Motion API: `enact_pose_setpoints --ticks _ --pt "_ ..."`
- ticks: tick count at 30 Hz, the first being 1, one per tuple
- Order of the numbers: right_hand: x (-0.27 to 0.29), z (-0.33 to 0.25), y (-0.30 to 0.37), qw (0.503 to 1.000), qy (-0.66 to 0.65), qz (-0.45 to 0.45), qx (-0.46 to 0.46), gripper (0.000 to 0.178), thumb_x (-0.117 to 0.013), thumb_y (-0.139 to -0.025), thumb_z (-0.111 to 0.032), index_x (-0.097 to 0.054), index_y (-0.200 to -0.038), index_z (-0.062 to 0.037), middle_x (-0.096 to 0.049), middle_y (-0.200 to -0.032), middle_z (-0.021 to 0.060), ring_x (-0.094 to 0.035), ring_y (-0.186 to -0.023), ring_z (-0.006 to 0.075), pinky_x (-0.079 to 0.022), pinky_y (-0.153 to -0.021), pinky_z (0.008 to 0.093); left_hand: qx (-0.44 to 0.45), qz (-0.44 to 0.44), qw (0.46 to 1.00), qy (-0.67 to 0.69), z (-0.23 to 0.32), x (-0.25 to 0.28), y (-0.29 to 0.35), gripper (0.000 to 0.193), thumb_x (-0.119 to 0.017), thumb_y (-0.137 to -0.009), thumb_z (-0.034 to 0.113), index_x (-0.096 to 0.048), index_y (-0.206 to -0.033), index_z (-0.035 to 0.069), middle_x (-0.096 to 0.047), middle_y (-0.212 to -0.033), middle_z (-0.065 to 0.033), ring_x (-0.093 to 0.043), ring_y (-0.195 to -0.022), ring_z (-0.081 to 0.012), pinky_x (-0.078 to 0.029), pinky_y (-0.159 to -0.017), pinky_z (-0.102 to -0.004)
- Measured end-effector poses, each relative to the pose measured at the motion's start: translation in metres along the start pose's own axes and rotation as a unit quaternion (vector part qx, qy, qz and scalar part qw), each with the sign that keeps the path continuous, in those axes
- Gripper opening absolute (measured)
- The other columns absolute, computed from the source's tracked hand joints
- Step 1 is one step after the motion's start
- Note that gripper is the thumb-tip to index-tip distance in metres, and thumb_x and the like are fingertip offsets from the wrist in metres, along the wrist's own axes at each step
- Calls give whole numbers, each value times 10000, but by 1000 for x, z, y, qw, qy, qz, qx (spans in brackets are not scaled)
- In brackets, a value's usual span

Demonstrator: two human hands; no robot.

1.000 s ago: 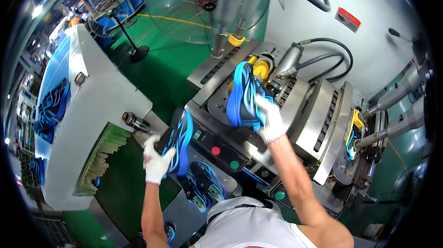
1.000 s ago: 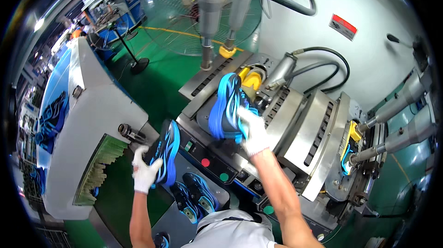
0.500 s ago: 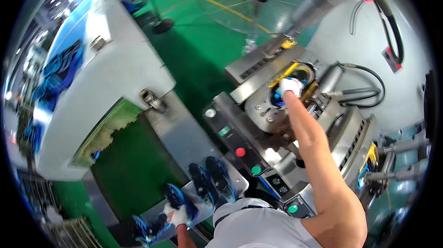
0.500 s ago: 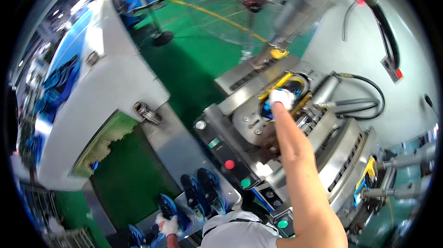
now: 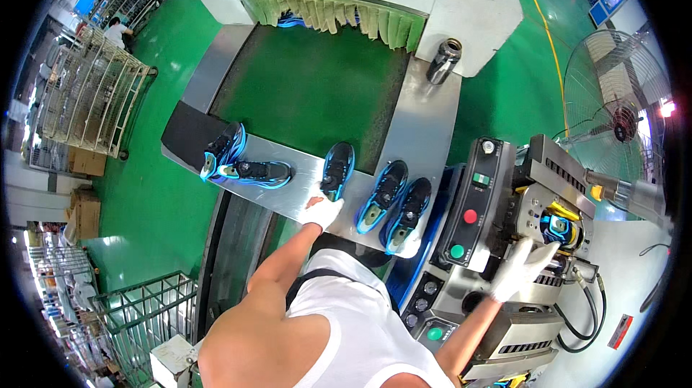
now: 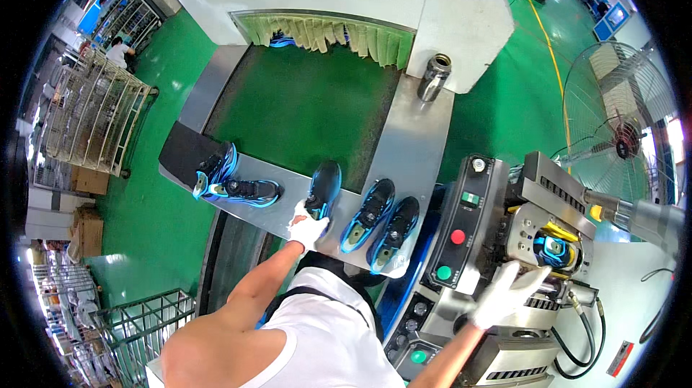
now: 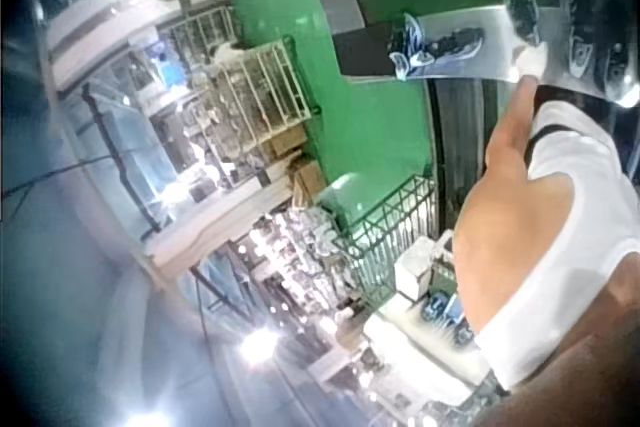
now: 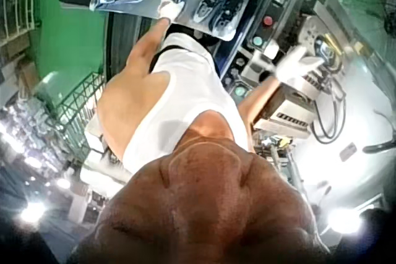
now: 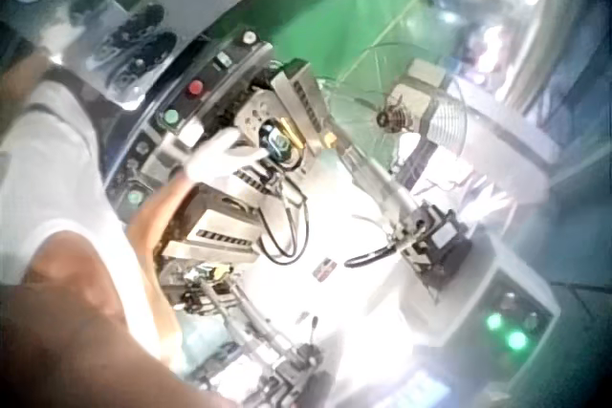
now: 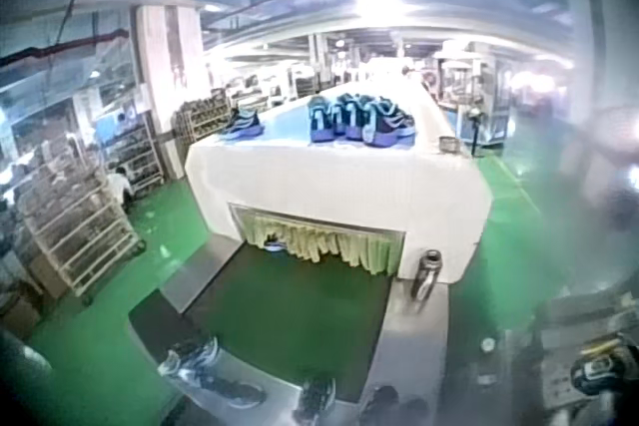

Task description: The person takes blue and black sneakers from a rack, places them into a shaping machine, removes them after processing, and puts them onto a conveyor belt by hand.

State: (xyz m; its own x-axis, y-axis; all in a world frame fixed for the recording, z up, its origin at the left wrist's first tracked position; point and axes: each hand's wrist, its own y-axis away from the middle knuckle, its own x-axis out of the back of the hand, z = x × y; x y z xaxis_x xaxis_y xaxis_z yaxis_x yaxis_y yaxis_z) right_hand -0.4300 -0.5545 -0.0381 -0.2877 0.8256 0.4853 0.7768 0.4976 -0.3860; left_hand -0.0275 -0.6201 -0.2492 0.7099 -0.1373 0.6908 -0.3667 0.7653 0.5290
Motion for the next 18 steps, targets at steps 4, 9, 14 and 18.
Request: enact_pose_setpoints --ticks 4,9,14,18 --pt "-35 70 107 855 447 -263 9 975 -698 -889 -355 -164 -1611 25 -196 -1669 247 -188 -1551 382 -153 -1260 488 -70 -103 989 -77 -20 13 -34 951 -792 -742 501 -408 -1466 19 -658 -1255 -266 -658 -1142 -407 -520 -988 -474" --pt "-73 0 113 802 421 -395 -154 992 -718 -840 -465 -260 -1573 22 -354 -1583 239 -336 -1452 385 -262 -1175 535 -50 -191 979 47 -21 72 -72 1078 -809 -705 566 -388 -1504 -23 -560 -1409 -296 -551 -1320 -406 -430 -1116 -447" --pt "-156 -2 191 933 58 -349 58 1008 -871 -740 -289 -351 -1575 -68 -555 -1452 246 -509 -1388 335 -409 -1130 404 -55 -249 962 94 -26 112 -98 966 -827 -715 445 -433 -1490 23 -592 -1370 -268 -568 -1280 -401 -421 -1103 -444" --pt "-227 24 261 902 81 -296 -304 974 -869 -676 -238 -416 -1516 -44 -664 -1287 203 -638 -1208 311 -479 -1045 380 -111 -282 942 146 -23 124 -130 770 -805 -753 342 -534 -1401 27 -635 -1316 -209 -583 -1245 -373 -434 -1080 -427"
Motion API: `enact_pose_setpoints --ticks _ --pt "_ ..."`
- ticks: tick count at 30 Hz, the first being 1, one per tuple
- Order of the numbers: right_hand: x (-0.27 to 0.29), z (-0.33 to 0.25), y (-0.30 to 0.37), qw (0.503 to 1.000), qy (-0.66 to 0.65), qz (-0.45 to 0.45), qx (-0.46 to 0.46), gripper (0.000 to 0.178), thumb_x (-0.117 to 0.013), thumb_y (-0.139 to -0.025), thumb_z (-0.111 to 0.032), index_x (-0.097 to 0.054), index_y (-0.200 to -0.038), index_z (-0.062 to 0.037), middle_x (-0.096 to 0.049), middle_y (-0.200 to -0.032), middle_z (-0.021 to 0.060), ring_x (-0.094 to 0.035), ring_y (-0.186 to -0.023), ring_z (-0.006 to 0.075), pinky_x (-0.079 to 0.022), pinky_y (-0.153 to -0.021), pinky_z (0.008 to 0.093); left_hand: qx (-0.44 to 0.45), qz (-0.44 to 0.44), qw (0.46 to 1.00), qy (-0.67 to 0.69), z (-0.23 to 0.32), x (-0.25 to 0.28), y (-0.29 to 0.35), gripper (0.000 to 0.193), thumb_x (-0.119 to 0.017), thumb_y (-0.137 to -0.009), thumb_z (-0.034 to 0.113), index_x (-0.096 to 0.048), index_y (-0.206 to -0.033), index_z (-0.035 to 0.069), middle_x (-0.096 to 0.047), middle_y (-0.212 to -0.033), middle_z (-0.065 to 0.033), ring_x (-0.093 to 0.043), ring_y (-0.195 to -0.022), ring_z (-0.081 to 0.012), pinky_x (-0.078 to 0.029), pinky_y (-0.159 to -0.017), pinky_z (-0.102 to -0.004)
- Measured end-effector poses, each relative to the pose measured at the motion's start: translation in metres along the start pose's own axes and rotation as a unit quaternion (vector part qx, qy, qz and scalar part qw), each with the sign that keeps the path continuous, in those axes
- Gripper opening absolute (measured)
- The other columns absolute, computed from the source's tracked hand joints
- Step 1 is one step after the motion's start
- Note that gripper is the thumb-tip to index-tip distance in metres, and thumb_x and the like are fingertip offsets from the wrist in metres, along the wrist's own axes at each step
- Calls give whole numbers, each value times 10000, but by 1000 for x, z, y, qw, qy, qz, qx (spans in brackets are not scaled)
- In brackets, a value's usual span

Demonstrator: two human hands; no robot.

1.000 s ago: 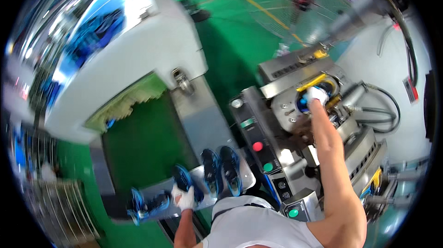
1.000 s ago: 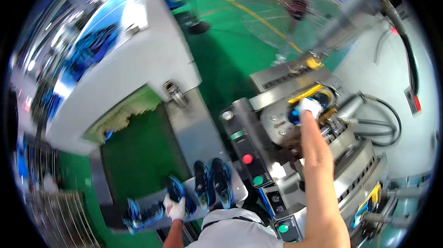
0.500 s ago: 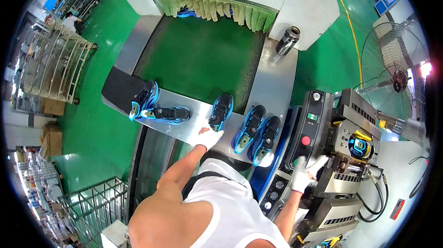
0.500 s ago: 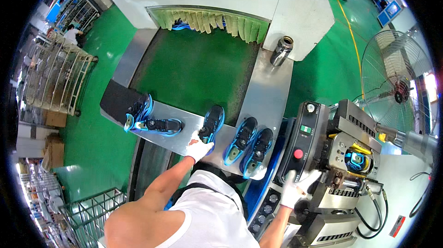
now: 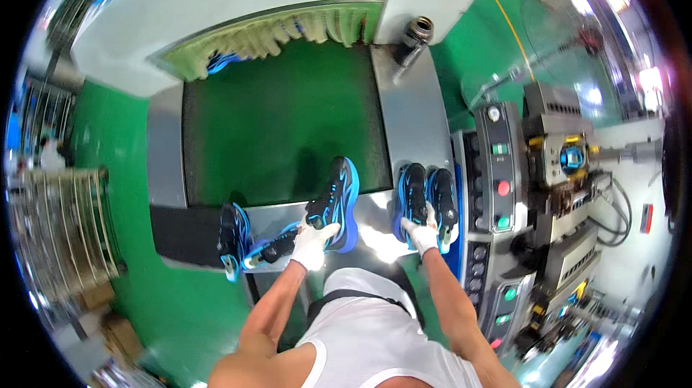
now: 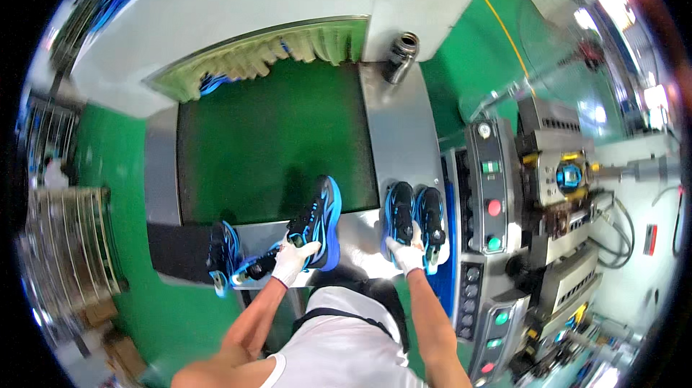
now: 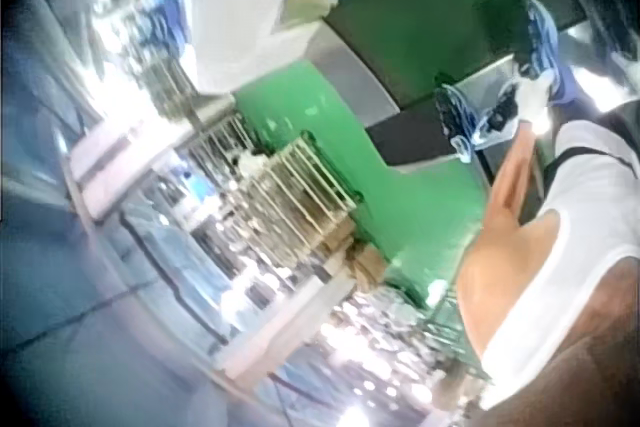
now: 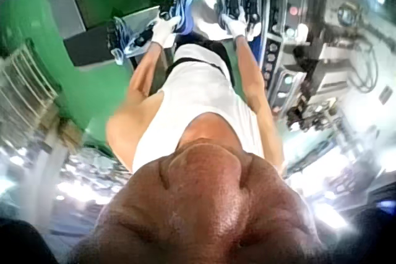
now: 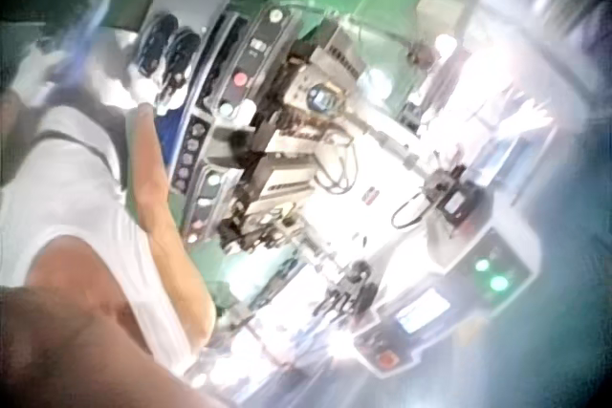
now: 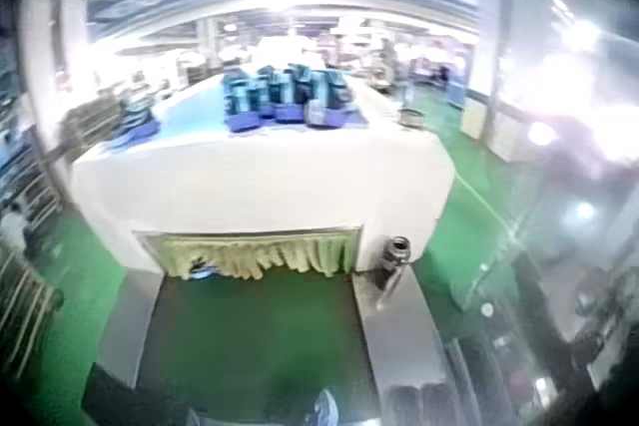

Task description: The person takes blue and black sneakers from a rack, places them into a shaping machine, removes them after processing, and puts them onto a conveyor belt by hand.

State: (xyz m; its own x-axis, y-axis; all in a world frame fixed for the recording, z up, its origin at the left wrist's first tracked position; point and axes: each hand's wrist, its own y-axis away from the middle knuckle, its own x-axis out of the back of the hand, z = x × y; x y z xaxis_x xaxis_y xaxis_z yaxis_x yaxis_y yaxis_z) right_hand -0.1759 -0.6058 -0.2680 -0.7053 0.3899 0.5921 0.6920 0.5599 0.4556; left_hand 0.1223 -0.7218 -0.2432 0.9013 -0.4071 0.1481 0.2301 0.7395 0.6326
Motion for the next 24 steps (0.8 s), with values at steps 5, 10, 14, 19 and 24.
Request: enact_pose_setpoints --ticks 5,10,14,19,24 --pt "-18 37 -19 998 26 -7 -52 716 -825 -740 -374 -603 -1314 -8 -721 -1141 176 -693 -1053 259 -530 -940 358 58 86 984 -147 14 34 -14 1063 -898 -689 454 -414 -1473 -78 -622 -1331 -258 -608 -1225 -350 -450 -1062 -423" --pt "30 -17 83 899 -418 -32 -122 365 -825 -792 -342 -770 -956 -21 -718 -861 39 -632 -743 144 -514 -705 323 17 27 972 -234 75 13 1 1087 -897 -671 492 -416 -1483 -47 -587 -1364 -265 -571 -1268 -385 -429 -1091 -434" --pt "91 -33 176 880 -447 -14 -162 262 -833 -808 -320 -777 -867 -71 -641 -751 -16 -573 -696 97 -471 -636 287 -54 -174 942 -281 100 -36 27 945 -860 -746 443 -472 -1437 -72 -545 -1403 -268 -536 -1292 -373 -417 -1094 -437" --pt "94 19 268 731 -615 281 -88 228 -856 -812 -319 -737 -765 -130 -619 -674 -27 -506 -566 69 -367 -486 278 -308 -322 802 -397 100 -144 71 793 -844 -752 414 -551 -1314 -64 -639 -1242 -237 -613 -1122 -352 -451 -1032 -440" --pt "99 79 422 625 -581 449 -264 402 -872 -777 -443 -706 -723 -80 -576 -631 -27 -483 -543 87 -361 -475 292 -336 -472 647 -496 62 -251 189 898 -933 -644 352 -548 -1337 -71 -649 -1276 -216 -644 -1095 -326 -483 -1004 -423"
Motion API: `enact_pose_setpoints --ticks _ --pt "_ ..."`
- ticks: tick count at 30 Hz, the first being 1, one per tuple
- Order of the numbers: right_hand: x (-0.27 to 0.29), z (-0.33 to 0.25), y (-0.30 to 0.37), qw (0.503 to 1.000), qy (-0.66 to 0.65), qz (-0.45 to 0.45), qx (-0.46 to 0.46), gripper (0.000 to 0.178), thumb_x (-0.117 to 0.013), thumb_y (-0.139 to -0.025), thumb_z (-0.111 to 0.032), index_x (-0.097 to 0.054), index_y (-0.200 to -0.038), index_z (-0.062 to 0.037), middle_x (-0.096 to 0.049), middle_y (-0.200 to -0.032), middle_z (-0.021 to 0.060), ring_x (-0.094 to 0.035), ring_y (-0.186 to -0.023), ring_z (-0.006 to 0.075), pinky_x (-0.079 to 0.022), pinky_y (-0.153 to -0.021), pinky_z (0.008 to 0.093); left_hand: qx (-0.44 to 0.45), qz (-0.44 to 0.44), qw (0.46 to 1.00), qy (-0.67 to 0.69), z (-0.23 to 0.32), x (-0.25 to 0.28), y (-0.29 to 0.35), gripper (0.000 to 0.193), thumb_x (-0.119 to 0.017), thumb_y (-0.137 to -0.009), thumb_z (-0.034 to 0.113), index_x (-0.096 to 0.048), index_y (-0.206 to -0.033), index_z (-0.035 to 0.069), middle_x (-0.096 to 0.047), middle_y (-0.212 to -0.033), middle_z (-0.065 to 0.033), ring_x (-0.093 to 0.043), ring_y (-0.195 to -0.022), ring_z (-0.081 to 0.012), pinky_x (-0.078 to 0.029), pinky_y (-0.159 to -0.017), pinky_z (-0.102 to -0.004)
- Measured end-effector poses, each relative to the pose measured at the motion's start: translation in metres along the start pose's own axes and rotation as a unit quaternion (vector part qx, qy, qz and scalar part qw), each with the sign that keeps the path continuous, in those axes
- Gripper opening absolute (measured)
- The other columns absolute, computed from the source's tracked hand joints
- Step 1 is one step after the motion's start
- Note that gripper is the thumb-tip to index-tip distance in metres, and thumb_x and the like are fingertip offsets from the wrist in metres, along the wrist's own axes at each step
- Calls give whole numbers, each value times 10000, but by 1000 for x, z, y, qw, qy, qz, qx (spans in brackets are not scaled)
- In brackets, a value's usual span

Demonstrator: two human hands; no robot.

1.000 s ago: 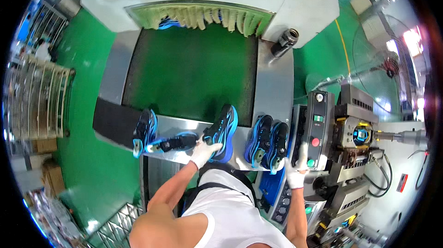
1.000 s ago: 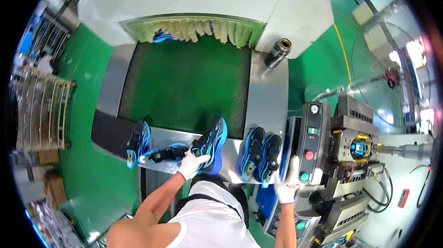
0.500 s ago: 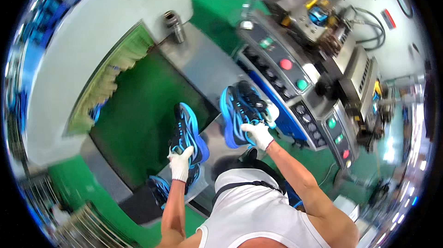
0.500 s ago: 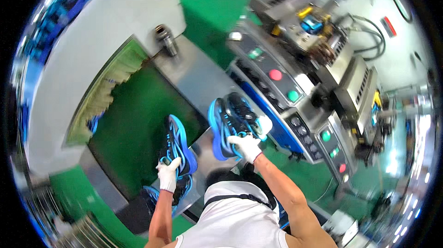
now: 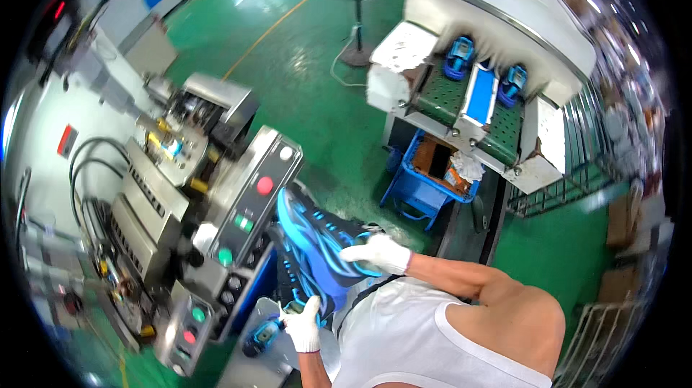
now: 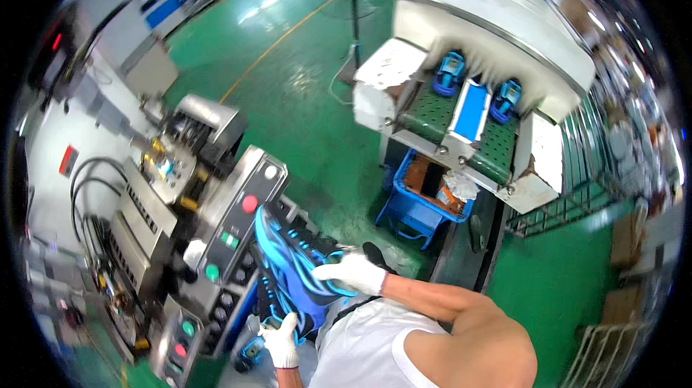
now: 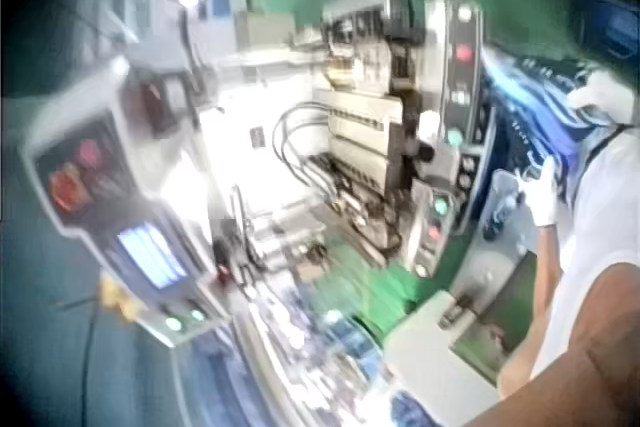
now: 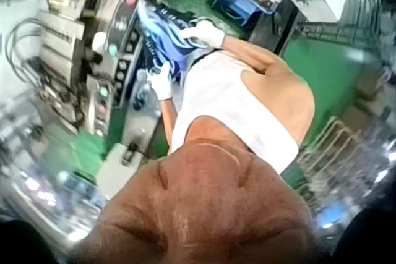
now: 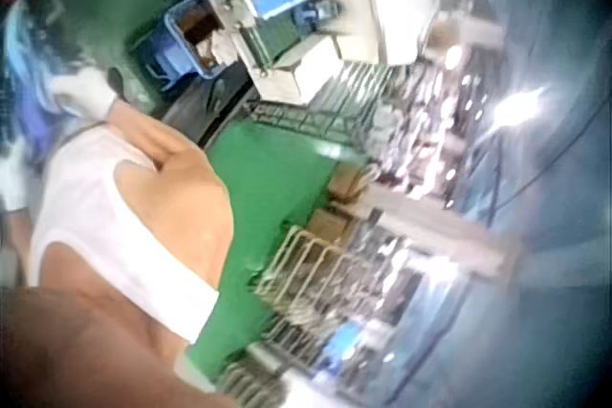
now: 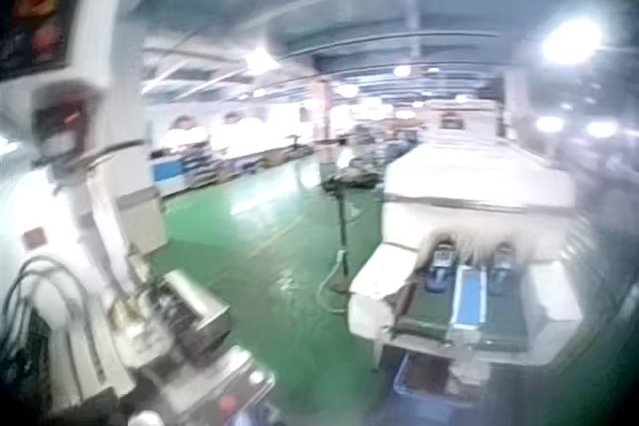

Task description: The person takes blue and black sneakers from a rack, places them into a shaping machine, removes them after processing, and puts them onto a conveyor belt by hand.

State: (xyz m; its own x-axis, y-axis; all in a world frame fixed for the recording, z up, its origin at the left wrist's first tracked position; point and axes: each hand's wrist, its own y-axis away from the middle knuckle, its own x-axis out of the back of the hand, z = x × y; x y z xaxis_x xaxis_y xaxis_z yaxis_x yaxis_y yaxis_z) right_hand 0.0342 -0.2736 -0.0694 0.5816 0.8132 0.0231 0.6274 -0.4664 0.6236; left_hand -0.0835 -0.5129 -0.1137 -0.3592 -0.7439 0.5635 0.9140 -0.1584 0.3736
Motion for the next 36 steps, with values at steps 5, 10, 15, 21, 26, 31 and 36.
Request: enact_pose_setpoints --ticks 5,10,15,21,26,31,36 --pt "134 17 27 934 -263 236 59 151 -766 -887 -234 -780 -1010 -148 -708 -852 -3 -635 -709 134 -492 -648 318 -170 -276 938 -128 143 -113 -41 886 -884 -724 385 -510 -1436 16 -581 -1410 -191 -578 -1238 -328 -449 -1053 -414" --pt "244 52 47 805 -108 576 93 437 -796 -841 -283 -696 -1218 -86 -743 -982 132 -710 -876 256 -549 -816 379 -402 -392 825 -69 320 -236 -11 886 -854 -758 355 -452 -1465 5 -650 -1304 -196 -626 -1187 -300 -478 -1022 -398" --pt "330 -5 72 737 37 674 20 819 -812 -780 -305 -460 -1446 15 -633 -1287 290 -637 -1198 391 -496 -1024 435 -473 -343 776 -237 404 -376 8 932 -775 -771 424 -382 -1488 -23 -623 -1310 -284 -618 -1218 -419 -465 -1057 -456" --pt "399 4 54 730 120 672 -35 792 -749 -831 -313 -427 -1457 50 -606 -1309 328 -602 -1226 442 -470 -1043 468 -482 -376 755 -237 411 -435 28 955 -757 -789 381 -311 -1507 -63 -586 -1331 -341 -608 -1223 -442 -465 -1065 -458" --pt "394 -2 39 596 304 743 15 841 -759 -876 -289 -353 -1503 98 -463 -1488 319 -452 -1405 412 -351 -1180 444 -488 -354 777 -181 424 -432 34 1057 -764 -798 431 -232 -1554 -82 -394 -1530 -338 -432 -1418 -427 -349 -1177 -449" --pt "236 -115 -1 748 2 493 445 727 -693 -867 -7 -368 -1511 79 -468 -1515 249 -470 -1404 359 -380 -1170 462 -565 -259 783 29 377 -345 -27 874 -735 -877 341 -320 -1509 -97 -440 -1497 -300 -471 -1385 -391 -363 -1171 -423" --pt "66 -102 -62 943 7 21 332 558 -649 -956 -9 -438 -1472 31 -523 -1471 210 -532 -1351 342 -457 -1122 443 -394 -281 853 -196 197 -192 -107 244 -653 -877 254 -665 -958 24 -718 -869 -197 -714 -849 -360 -560 -764 -447"
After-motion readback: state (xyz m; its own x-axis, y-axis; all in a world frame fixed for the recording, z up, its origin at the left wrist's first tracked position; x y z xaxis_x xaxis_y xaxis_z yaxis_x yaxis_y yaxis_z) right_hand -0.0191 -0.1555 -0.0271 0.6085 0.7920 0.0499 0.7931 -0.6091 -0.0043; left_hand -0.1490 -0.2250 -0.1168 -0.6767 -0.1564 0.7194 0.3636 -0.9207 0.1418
